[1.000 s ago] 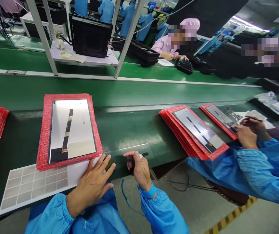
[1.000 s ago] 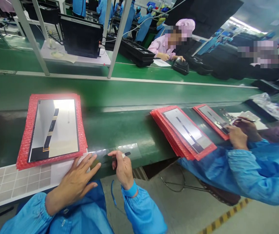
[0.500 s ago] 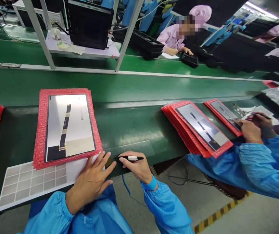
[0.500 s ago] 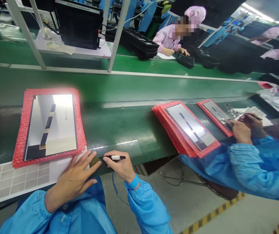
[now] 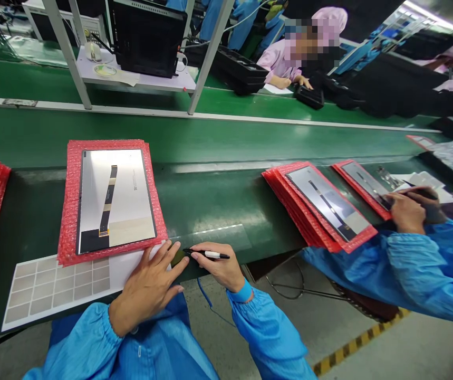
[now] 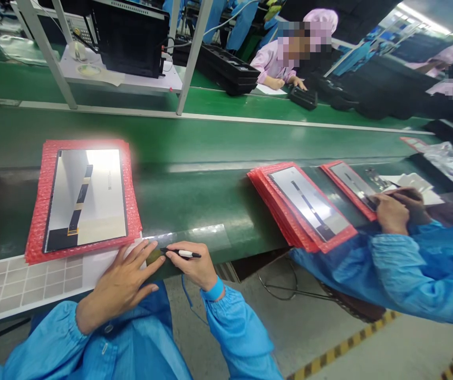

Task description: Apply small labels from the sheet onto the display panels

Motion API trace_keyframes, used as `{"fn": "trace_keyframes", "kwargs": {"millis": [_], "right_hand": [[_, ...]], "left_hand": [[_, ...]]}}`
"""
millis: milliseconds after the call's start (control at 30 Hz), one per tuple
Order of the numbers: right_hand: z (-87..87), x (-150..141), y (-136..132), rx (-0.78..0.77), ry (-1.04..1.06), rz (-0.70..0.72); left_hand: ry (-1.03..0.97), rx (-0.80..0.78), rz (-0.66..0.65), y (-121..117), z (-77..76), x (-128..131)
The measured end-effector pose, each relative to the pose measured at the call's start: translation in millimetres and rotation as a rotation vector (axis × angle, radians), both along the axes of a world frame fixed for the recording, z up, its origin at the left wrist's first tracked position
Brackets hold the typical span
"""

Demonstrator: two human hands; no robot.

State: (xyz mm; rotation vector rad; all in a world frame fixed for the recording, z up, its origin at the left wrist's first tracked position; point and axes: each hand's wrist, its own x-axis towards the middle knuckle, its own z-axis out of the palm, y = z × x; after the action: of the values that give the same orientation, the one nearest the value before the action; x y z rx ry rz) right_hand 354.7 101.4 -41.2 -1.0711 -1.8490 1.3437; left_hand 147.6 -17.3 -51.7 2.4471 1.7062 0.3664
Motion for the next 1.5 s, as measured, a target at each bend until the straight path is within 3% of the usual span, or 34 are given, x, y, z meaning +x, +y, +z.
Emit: {"fn": "trace_keyframes", "kwargs": {"millis": [1500], "right_hand": [[5.6,1.7,3.9,-0.055,-0.077,0.029]], "left_hand": [[-0.031,-0.048,0.001,-0.2,2.0,-0.6]]}}
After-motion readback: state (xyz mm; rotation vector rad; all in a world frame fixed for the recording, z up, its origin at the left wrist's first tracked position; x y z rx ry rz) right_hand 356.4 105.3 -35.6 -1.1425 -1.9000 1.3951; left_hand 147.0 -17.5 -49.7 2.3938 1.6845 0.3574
